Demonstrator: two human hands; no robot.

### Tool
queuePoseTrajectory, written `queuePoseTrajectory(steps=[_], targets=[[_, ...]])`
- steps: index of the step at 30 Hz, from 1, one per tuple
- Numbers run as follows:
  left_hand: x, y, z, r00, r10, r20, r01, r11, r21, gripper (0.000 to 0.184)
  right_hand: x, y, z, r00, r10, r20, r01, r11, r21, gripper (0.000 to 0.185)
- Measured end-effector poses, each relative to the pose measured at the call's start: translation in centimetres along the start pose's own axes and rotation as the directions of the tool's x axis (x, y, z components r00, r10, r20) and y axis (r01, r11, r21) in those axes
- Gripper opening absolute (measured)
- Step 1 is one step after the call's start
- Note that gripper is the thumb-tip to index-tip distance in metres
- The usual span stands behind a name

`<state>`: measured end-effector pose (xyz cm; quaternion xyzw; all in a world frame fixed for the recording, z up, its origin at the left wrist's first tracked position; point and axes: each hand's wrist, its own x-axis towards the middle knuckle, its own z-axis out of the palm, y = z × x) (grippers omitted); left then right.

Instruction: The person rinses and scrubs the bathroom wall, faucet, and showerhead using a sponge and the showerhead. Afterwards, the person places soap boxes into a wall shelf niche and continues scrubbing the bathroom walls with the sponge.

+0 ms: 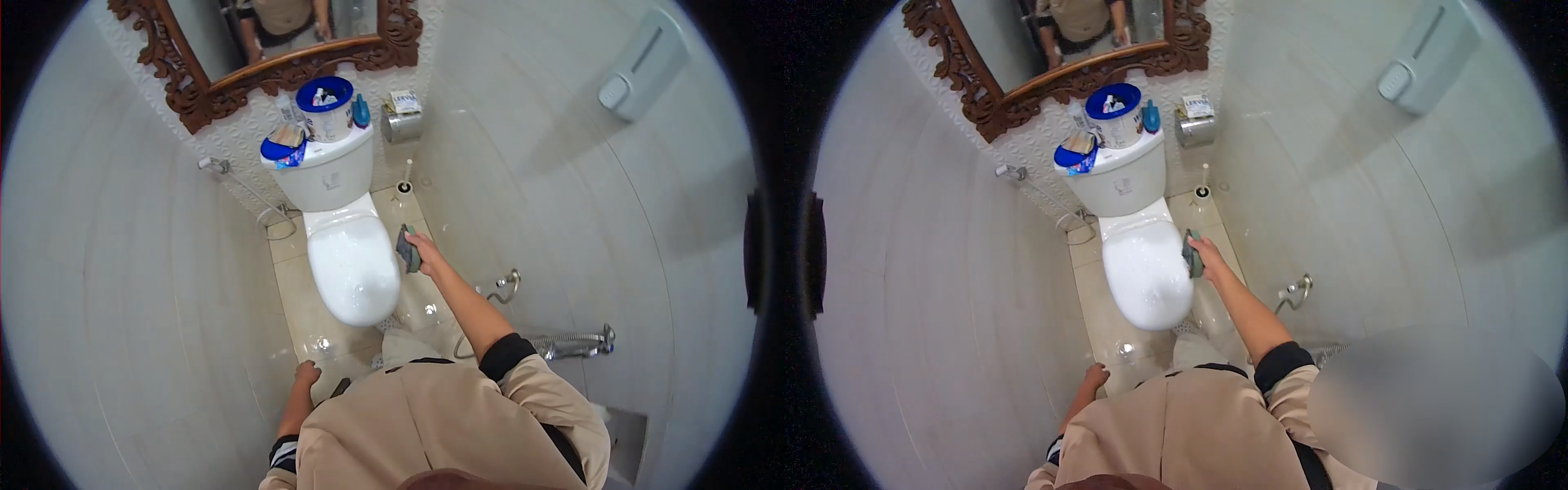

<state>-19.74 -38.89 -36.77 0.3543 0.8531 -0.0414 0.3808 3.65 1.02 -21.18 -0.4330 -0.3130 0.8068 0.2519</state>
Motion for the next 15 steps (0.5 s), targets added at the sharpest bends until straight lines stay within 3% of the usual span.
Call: queuePoseTrajectory(steps=[1, 2, 4, 5, 6, 8, 9, 10, 12, 14, 15], targets=[[-0.1, -0.3, -0.3, 0.999, -0.008, -0.031, 0.005, 0.997, -0.073, 0.039, 2.0, -0.8, 1.4, 0.998, 0.026, 0.057, -0.031, 0.994, 0.105, 0.018], [-0.2, -0.5, -0.5, 0.998, -0.018, -0.064, 0.008, 0.989, -0.145, 0.039, 3.7, -1.9, 2.8, 0.997, 0.027, 0.077, -0.034, 0.995, 0.094, 0.018], [0.0, -0.9, -0.4, 0.995, -0.061, -0.082, 0.046, 0.983, -0.18, 0.039, 7.3, -4.1, 5.7, 0.954, 0.155, 0.256, -0.236, 0.915, 0.328, 0.026], [0.0, -1.0, -0.2, 0.991, -0.101, -0.085, 0.082, 0.974, -0.211, 0.039, 9.5, -4.7, 6.6, 0.94, 0.094, 0.328, -0.194, 0.938, 0.287, 0.038], [0.0, -0.9, -0.1, 0.986, -0.14, -0.085, 0.116, 0.964, -0.238, 0.04, 11.1, -5.4, 8.1, 0.934, 0.098, 0.343, -0.203, 0.937, 0.286, 0.038], [0.0, -0.1, 0.0, 0.982, -0.183, -0.042, 0.168, 0.956, -0.24, 0.041, 14.4, -6.5, 11.6, 0.955, -0.14, 0.261, 0.144, 0.99, 0.004, 0.052], [0.3, 0.2, 0.2, 0.978, -0.206, 0.003, 0.198, 0.936, -0.29, 0.041, 16.3, -6.6, 13.1, 0.935, -0.26, 0.242, 0.31, 0.929, -0.201, 0.059], [0.9, 0.7, 0.4, 0.974, -0.221, 0.053, 0.226, 0.915, -0.335, 0.041, 18.1, -6.8, 14.4, 0.895, -0.376, 0.241, 0.444, 0.801, -0.401, 0.067], [-0.1, 4.5, -2.0, 0.978, -0.205, 0.035, 0.204, 0.914, -0.349, 0.04, 22.1, -6.8, 16.9, 0.705, -0.593, 0.39, 0.669, 0.372, -0.644, 0.065], [0.1, 6.8, -3.0, 0.982, -0.191, 0.011, 0.181, 0.912, -0.368, 0.039, 23.2, -8.3, 19.7, 0.539, -0.648, 0.539, 0.785, 0.155, -0.6, 0.056], [0.3, 7.0, -2.6, 0.989, -0.139, -0.045, 0.112, 0.92, -0.375, 0.039, 23.5, -8.9, 20.9, 0.544, -0.651, 0.53, 0.78, 0.159, -0.605, 0.056]])
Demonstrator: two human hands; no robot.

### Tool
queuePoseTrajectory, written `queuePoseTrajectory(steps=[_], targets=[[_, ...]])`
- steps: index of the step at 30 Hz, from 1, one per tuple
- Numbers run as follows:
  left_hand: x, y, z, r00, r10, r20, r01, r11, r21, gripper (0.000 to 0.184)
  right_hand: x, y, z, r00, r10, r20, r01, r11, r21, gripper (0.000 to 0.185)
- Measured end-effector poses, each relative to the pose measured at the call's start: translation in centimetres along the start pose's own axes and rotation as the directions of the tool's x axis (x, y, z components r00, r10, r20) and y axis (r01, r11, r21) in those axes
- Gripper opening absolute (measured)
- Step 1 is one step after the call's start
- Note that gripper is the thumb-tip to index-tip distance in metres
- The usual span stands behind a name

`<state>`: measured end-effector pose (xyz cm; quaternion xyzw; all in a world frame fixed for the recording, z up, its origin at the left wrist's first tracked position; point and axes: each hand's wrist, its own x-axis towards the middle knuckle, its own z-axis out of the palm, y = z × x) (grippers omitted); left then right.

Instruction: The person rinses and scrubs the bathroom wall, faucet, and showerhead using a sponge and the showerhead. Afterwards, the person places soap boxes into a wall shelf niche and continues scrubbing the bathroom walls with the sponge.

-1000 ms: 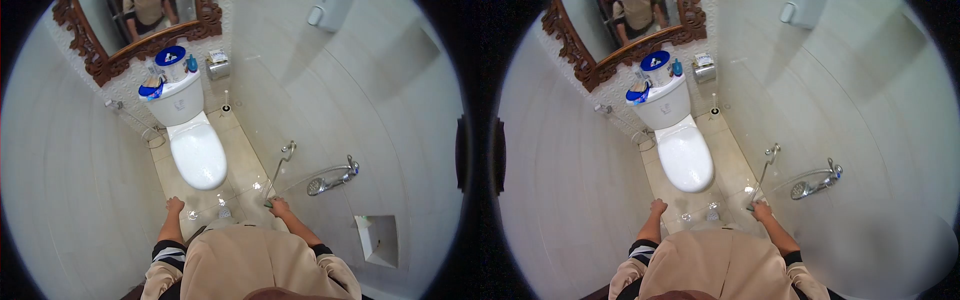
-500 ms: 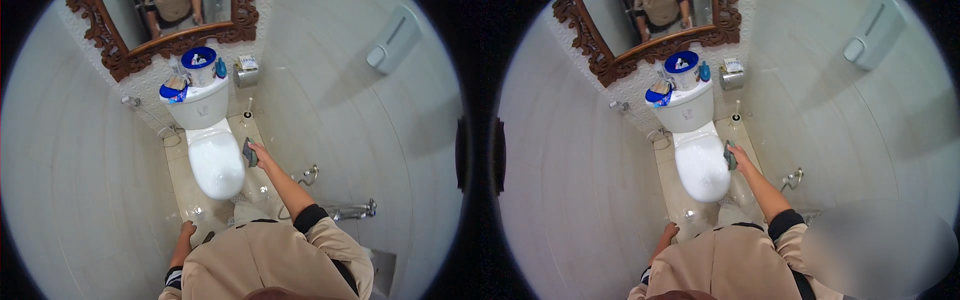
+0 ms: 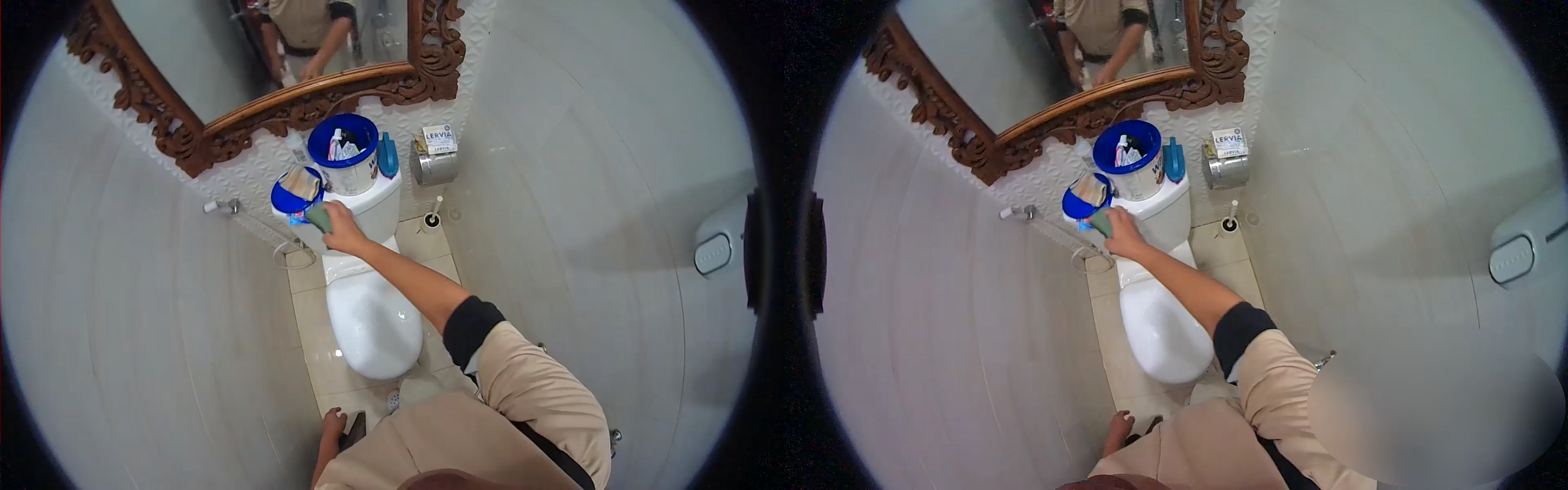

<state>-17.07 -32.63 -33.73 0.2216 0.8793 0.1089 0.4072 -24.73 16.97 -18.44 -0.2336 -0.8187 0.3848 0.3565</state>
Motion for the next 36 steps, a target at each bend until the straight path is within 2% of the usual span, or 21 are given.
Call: queuePoseTrajectory(steps=[2, 3, 5, 6, 7, 9, 10, 12, 14, 16, 18, 20, 21, 22, 24, 25, 26, 28, 31, 33, 36], targets=[[0.1, 0.9, 0.0, 0.997, 0.077, -0.025, -0.077, 0.997, 0.002, 0.038, 2.1, -0.5, 0.4, 0.991, -0.135, 0.015, 0.135, 0.973, -0.187, 0.044], [-0.4, 1.7, -0.6, 0.997, 0.073, -0.017, -0.073, 0.997, 0.002, 0.038, 3.0, 0.3, 0.9, 0.992, -0.128, 0.007, 0.127, 0.973, -0.191, 0.044], [-0.6, 2.3, -1.1, 0.998, 0.07, -0.007, -0.07, 0.997, 0.009, 0.038, 4.5, 1.9, 1.7, 0.942, -0.308, 0.13, 0.33, 0.795, -0.509, 0.034], [-0.7, 2.0, -1.1, 0.999, 0.042, 0.005, -0.042, 0.999, 0.019, 0.038, 4.8, 2.4, 1.6, 0.935, -0.298, 0.193, 0.355, 0.766, -0.535, 0.028], [-0.6, 1.5, -1.1, 1.0, 0.013, 0.018, -0.013, 1.0, 0.027, 0.038, 4.9, 3.0, 1.6, 0.938, -0.291, 0.188, 0.346, 0.768, -0.538, 0.028], [-0.1, 0.6, -1.0, 0.999, -0.033, 0.036, 0.032, 0.999, 0.033, 0.038, 4.8, 4.5, 1.8, 0.887, -0.377, 0.266, 0.458, 0.652, -0.605, 0.029], [0.1, 0.1, -0.8, 0.997, -0.05, 0.057, 0.048, 0.998, 0.035, 0.038, 4.6, 5.2, 2.0, 0.89, -0.37, 0.265, 0.453, 0.655, -0.605, 0.029], [0.1, 0.4, -0.9, 0.993, -0.07, 0.091, 0.067, 0.997, 0.04, 0.038, 4.0, 5.4, 1.6, 0.845, -0.491, 0.214, 0.498, 0.572, -0.652, 0.031], [1.0, 0.8, -1.2, 0.993, 0.014, 0.115, -0.023, 0.997, 0.077, 0.038, 2.8, 5.1, 0.7, 0.858, -0.484, 0.173, 0.473, 0.613, -0.633, 0.03], [2.3, 1.3, -0.9, 0.994, 0.084, 0.064, -0.087, 0.995, 0.042, 0.038, 1.0, 4.5, -0.4, 0.868, -0.48, 0.131, 0.45, 0.646, -0.616, 0.028], [3.6, 2.6, -0.8, 0.991, 0.132, 0.019, -0.133, 0.988, 0.084, 0.038, -2.6, 4.1, -1.8, 0.971, -0.21, 0.114, 0.236, 0.757, -0.609, 0.027], [4.8, 4.4, -1.3, 0.974, 0.227, 0.011, -0.227, 0.973, 0.048, 0.037, -8.5, 7.5, -1.9, 0.991, -0.12, -0.062, 0.076, 0.876, -0.476, 0.028], [4.6, 5.7, -2.0, 0.97, 0.242, 0.021, -0.242, 0.97, 0.024, 0.037, -12.0, 9.0, -1.8, 0.99, 0.068, -0.127, -0.12, 0.877, -0.465, 0.03], [4.8, 7.0, -2.6, 0.965, 0.261, 0.024, -0.261, 0.965, -0.001, 0.036, -15.4, 9.4, -3.0, 0.972, 0.171, -0.16, -0.227, 0.856, -0.464, 0.032], [4.9, 7.6, -2.9, 0.951, 0.309, 0.008, -0.309, 0.951, 0.016, 0.035, -23.4, 14.6, -4.1, 0.895, 0.433, -0.106, -0.424, 0.755, -0.501, 0.034], [5.0, 7.7, -3.0, 0.95, 0.313, 0.015, -0.313, 0.95, 0.007, 0.034, -25.9, 13.7, -6.1, 0.844, 0.491, -0.215, -0.534, 0.733, -0.422, 0.031], [4.8, 7.2, -3.1, 0.948, 0.317, 0.019, -0.317, 0.948, -0.001, 0.034, -28.1, 12.5, -8.0, 0.776, 0.545, -0.317, -0.629, 0.703, -0.331, 0.029], [5.2, 5.1, -2.3, 0.944, 0.327, 0.051, -0.329, 0.944, 0.029, 0.034, -31.1, 11.7, -11.0, 0.659, 0.614, -0.433, -0.746, 0.607, -0.274, 0.026], [5.0, 2.3, -2.0, 0.929, 0.354, 0.106, -0.363, 0.929, 0.078, 0.036, -32.2, 9.2, -13.6, 0.624, 0.599, -0.501, -0.777, 0.545, -0.316, 0.023], [4.9, 0.0, -1.2, 0.957, 0.226, 0.183, -0.247, 0.964, 0.103, 0.035, -32.1, 7.5, -14.9, 0.579, 0.631, -0.516, -0.789, 0.593, -0.161, 0.021], [5.5, -2.6, -0.8, 0.946, 0.232, 0.226, -0.266, 0.955, 0.132, 0.036, -32.1, 7.0, -14.7, 0.544, 0.655, -0.524, -0.794, 0.604, -0.069, 0.02]])
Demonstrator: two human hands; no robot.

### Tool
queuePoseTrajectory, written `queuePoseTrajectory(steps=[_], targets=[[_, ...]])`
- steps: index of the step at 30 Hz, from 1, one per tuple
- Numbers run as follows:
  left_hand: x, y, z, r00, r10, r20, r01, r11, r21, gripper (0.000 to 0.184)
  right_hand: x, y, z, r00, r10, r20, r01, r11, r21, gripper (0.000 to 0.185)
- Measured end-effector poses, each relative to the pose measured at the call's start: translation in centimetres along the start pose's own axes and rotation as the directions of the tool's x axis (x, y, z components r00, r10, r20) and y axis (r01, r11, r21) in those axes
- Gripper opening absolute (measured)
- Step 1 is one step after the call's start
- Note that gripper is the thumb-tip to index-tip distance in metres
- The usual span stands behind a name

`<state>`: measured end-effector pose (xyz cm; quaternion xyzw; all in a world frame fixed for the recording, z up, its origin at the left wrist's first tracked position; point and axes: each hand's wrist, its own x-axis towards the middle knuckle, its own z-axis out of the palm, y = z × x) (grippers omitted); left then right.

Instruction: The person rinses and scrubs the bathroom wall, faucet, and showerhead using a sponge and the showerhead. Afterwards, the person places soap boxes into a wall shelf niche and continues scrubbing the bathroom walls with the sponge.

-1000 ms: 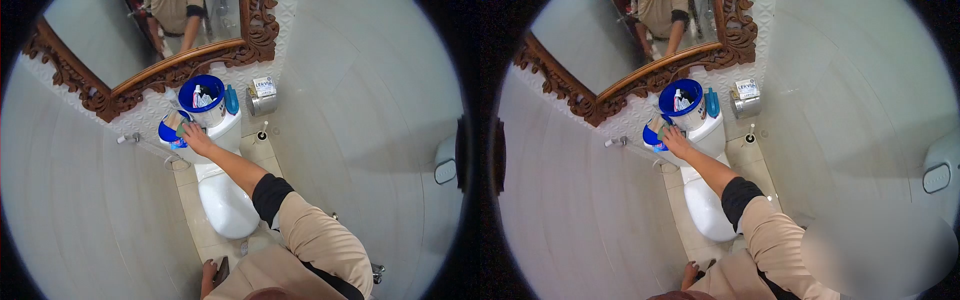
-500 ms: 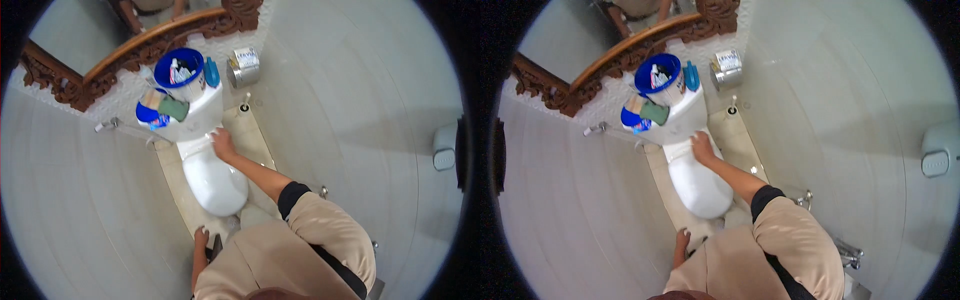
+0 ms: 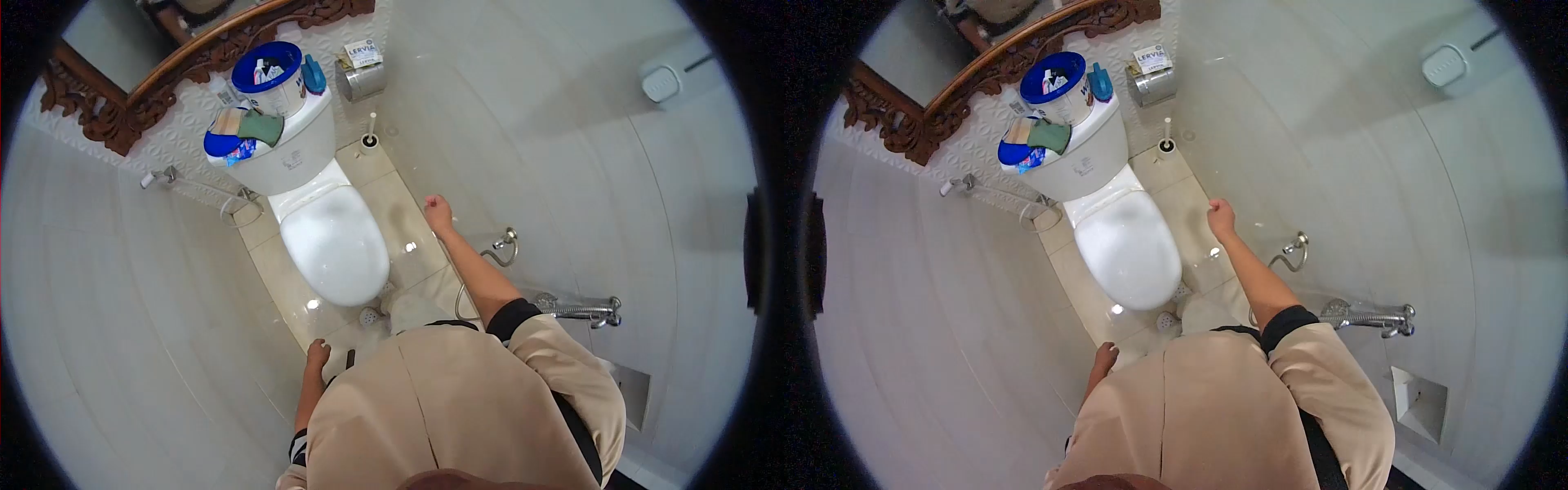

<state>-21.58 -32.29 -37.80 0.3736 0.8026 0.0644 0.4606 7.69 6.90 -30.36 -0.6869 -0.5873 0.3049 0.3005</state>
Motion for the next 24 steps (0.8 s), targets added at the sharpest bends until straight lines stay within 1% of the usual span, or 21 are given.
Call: queuePoseTrajectory(steps=[1, 3, 4, 6, 7, 8, 9, 10, 11, 12, 13, 14, 15, 16, 17, 18, 19, 21, 22, 23, 24], targets=[[-0.4, -0.3, 0.1, 1.0, 0.0, 0.027, 0.0, 1.0, 0.013, 0.036, -0.1, 0.0, 0.0, 1.0, -0.002, -0.008, 0.002, 1.0, -0.002, 0.02], [-0.7, -0.2, -0.3, 1.0, -0.004, 0.023, 0.004, 1.0, 0.007, 0.036, -0.6, -2.3, -0.5, 0.972, 0.188, 0.139, -0.213, 0.957, 0.199, 0.02], [-0.7, -0.1, -0.6, 1.0, -0.015, 0.02, 0.015, 1.0, 0.0, 0.037, -1.0, -3.5, -0.9, 0.974, 0.186, 0.132, -0.211, 0.955, 0.207, 0.02], [-0.7, 0.4, -1.3, 1.0, -0.005, -0.004, 0.005, 1.0, -0.005, 0.037, -1.3, -5.8, -1.8, 0.917, 0.288, 0.276, -0.371, 0.869, 0.326, 0.022], [-0.7, 0.7, -1.6, 1.0, -0.003, -0.023, 0.002, 1.0, -0.015, 0.037, -1.1, -6.4, -1.8, 0.92, 0.282, 0.271, -0.365, 0.869, 0.334, 0.022], [-0.1, 0.3, -1.6, 1.0, 0.003, -0.029, -0.004, 1.0, -0.012, 0.037, -0.8, -6.8, -1.7, 0.911, 0.297, 0.287, -0.393, 0.837, 0.381, 0.022], [0.9, -0.7, -1.2, 0.999, -0.004, -0.033, 0.002, 0.999, -0.045, 0.037, -0.3, -7.3, -1.6, 0.901, 0.311, 0.303, -0.42, 0.801, 0.427, 0.022], [1.8, -1.6, -1.0, 0.999, -0.01, -0.037, 0.007, 0.997, -0.078, 0.037, 0.3, -7.8, -1.5, 0.904, 0.305, 0.3, -0.414, 0.8, 0.434, 0.022], [2.0, -1.6, -1.4, 0.999, -0.003, -0.043, 0.0, 0.997, -0.075, 0.037, 1.0, -8.5, -1.4, 0.875, 0.345, 0.341, -0.478, 0.727, 0.492, 0.022], [2.4, -1.3, -1.8, 0.999, -0.026, -0.038, 0.021, 0.992, -0.125, 0.037, 1.9, -9.2, -1.3, 0.843, 0.376, 0.384, -0.536, 0.647, 0.542, 0.023], [3.0, -0.8, -2.2, 0.998, -0.047, -0.034, 0.041, 0.984, -0.175, 0.037, 3.1, -10.0, -1.2, 0.85, 0.367, 0.378, -0.525, 0.649, 0.55, 0.023], [3.7, -0.7, -2.3, 0.998, -0.039, -0.039, 0.031, 0.984, -0.175, 0.037, 4.3, -10.8, -0.9, 0.829, 0.385, 0.406, -0.559, 0.596, 0.576, 0.02], [4.6, -0.7, -2.2, 0.996, -0.061, -0.061, 0.044, 0.968, -0.249, 0.036, 5.6, -11.7, -0.7, 0.806, 0.401, 0.436, -0.592, 0.541, 0.598, 0.018], [5.4, -0.6, -2.2, 0.993, -0.086, -0.082, 0.055, 0.945, -0.322, 0.035, 7.0, -12.6, -0.4, 0.81, 0.396, 0.432, -0.586, 0.542, 0.602, 0.018], [6.1, 0.0, -2.4, 0.993, -0.081, -0.087, 0.049, 0.945, -0.323, 0.035, 8.6, -13.6, -0.1, 0.802, 0.386, 0.456, -0.596, 0.481, 0.643, 0.015], [6.6, 0.8, -2.7, 0.994, -0.081, -0.076, 0.049, 0.931, -0.362, 0.034, 10.6, -14.2, 0.5, 0.793, 0.373, 0.481, -0.607, 0.417, 0.677, 0.011], [7.1, 1.7, -3.1, 0.995, -0.082, -0.065, 0.049, 0.915, -0.401, 0.033, 12.9, -15.0, 1.4, 0.796, 0.366, 0.482, -0.603, 0.419, 0.679, 0.011], [6.5, 5.5, -4.5, 0.988, -0.078, -0.133, 0.031, 0.946, -0.324, 0.032, 19.1, -15.2, 4.7, 0.724, 0.311, 0.616, -0.69, 0.289, 0.664, 0.004], [7.7, 5.5, -3.8, 0.985, -0.118, -0.129, 0.068, 0.938, -0.339, 0.032, 22.0, -15.4, 6.3, 0.728, 0.297, 0.618, -0.685, 0.294, 0.666, 0.004], [8.9, 4.9, -3.0, 0.98, -0.159, -0.123, 0.107, 0.931, -0.35, 0.032, 24.7, -15.5, 8.0, 0.734, 0.238, 0.636, -0.679, 0.252, 0.689, 0.006], [9.1, 5.9, -3.1, 0.979, -0.162, -0.123, 0.113, 0.937, -0.331, 0.031, 26.9, -16.0, 9.4, 0.736, 0.183, 0.652, -0.677, 0.203, 0.708, 0.01]])
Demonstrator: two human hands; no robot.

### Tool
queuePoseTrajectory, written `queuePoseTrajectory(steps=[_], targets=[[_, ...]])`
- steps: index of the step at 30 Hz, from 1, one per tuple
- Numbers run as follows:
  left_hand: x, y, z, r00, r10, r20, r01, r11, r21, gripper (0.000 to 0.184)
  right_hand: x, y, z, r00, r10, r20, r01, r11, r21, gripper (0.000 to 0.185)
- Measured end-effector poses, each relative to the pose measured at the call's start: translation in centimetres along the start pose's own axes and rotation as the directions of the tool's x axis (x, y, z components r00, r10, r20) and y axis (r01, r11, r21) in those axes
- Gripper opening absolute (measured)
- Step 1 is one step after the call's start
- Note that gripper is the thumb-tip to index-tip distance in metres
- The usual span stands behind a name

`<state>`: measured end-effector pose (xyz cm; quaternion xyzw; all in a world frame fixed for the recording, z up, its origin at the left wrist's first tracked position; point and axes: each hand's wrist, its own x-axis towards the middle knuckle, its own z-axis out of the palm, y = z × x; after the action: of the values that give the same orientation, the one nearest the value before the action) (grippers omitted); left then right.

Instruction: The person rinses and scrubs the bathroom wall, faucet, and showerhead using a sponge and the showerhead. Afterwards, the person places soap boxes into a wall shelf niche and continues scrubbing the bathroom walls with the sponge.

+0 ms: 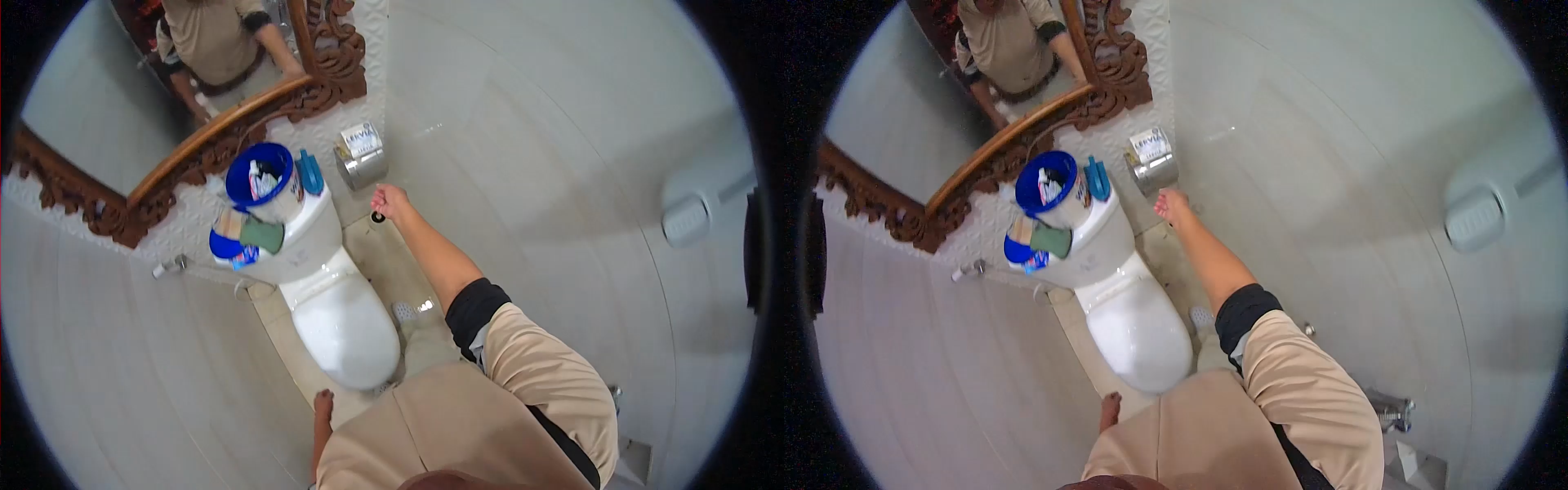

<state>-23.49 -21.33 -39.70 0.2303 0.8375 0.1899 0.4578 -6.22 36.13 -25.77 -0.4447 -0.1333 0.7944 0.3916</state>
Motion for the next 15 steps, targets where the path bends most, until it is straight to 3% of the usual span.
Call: queuePoseTrajectory(steps=[4, 7, 9, 15], targets=[[-0.5, 5.6, 2.1, 0.999, 0.036, -0.004, -0.036, 0.999, 0.014, 0.031, 5.4, -3.5, 4.5, 0.984, -0.051, -0.169, 0.049, 0.999, -0.018, 0.015], [0.9, 9.3, 3.3, 0.996, 0.014, 0.09, -0.025, 0.992, 0.127, 0.032, 8.8, -5.1, 5.6, 0.98, -0.101, -0.174, 0.093, 0.994, -0.055, 0.016], [2.1, 10.6, 4.6, 0.998, 0.051, 0.043, -0.045, 0.991, -0.13, 0.035, 11.9, -5.6, 5.5, 0.972, -0.081, -0.221, 0.064, 0.994, -0.083, 0.016], [3.9, 18.6, 4.3, 0.996, 0.056, 0.069, -0.048, 0.994, -0.103, 0.037, 16.7, -4.9, 5.7, 0.939, -0.122, -0.323, 0.127, 0.992, -0.006, 0.023]])
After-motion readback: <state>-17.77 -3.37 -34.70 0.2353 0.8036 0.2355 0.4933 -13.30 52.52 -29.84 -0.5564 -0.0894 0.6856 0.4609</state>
